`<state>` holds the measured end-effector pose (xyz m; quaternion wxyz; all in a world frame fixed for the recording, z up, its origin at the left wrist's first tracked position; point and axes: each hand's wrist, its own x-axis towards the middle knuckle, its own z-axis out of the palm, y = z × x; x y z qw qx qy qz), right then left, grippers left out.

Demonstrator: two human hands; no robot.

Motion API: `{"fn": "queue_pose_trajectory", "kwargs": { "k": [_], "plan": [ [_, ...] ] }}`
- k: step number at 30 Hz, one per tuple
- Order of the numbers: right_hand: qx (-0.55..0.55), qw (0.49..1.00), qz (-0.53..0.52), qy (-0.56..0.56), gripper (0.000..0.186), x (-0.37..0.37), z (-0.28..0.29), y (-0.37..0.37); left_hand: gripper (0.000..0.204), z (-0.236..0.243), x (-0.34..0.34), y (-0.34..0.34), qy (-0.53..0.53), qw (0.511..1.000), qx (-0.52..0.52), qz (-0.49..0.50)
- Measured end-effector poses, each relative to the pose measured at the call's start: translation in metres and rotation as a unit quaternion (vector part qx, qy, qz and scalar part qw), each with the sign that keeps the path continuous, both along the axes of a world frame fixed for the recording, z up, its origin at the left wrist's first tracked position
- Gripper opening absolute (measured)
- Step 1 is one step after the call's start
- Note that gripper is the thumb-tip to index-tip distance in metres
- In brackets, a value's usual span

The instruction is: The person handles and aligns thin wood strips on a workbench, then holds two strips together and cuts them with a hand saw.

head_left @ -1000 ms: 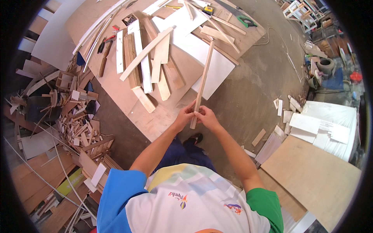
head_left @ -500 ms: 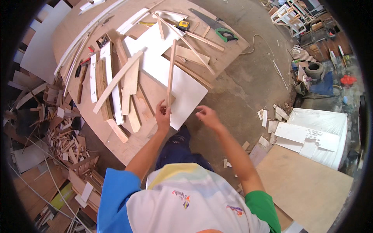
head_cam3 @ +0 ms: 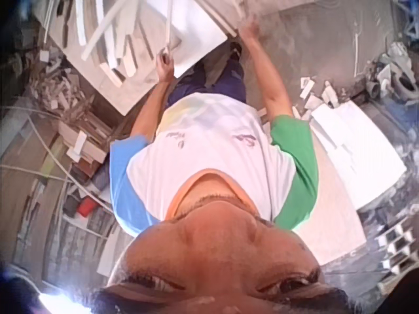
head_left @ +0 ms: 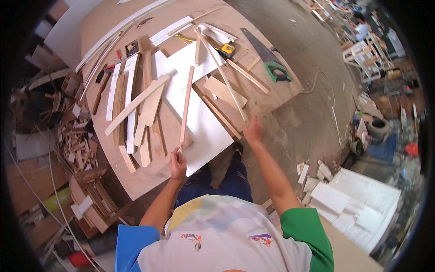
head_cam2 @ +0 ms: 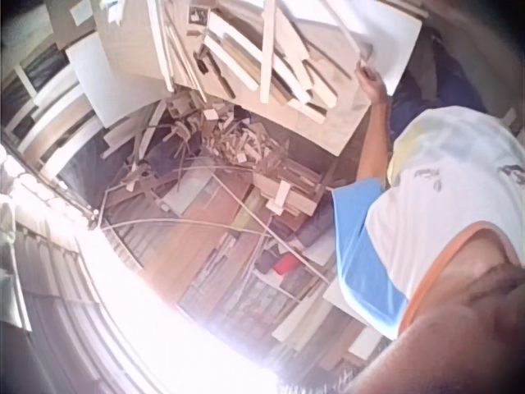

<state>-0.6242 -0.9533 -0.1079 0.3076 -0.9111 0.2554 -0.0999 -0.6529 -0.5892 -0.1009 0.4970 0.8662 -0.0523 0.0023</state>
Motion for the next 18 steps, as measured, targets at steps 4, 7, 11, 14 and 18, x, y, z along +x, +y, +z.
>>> {"fn": "queue_pose_trajectory", "kwargs": {
  "k": [4, 7, 11, 14, 18],
  "plan": [
    [0.026, 0.996, 0.071, 0.054, 0.038, 0.034, -0.029, -0.033, 0.041, 0.008, -0.015, -0.019, -0.009, 0.994, 0.088, 0.072],
    [0.129, 0.986, 0.092, 0.049, 0.021, 0.053, -0.063, -0.067, 0.043, 0.014, -0.015, -0.042, 0.006, 0.982, 0.153, 0.113],
    [0.477, 0.879, -0.005, 0.015, 0.016, 0.048, -0.043, -0.094, 0.047, 0.019, -0.020, -0.076, -0.048, 0.958, 0.235, 0.157],
    [0.606, 0.793, -0.018, 0.056, 0.021, 0.038, 0.003, -0.112, 0.044, 0.025, -0.009, -0.113, -0.086, 0.957, 0.209, 0.181],
    [0.669, 0.741, 0.011, 0.058, 0.030, 0.029, 0.021, -0.120, 0.029, 0.037, 0.031, -0.183, 0.040, 0.996, 0.022, 0.080]
  ]
}}
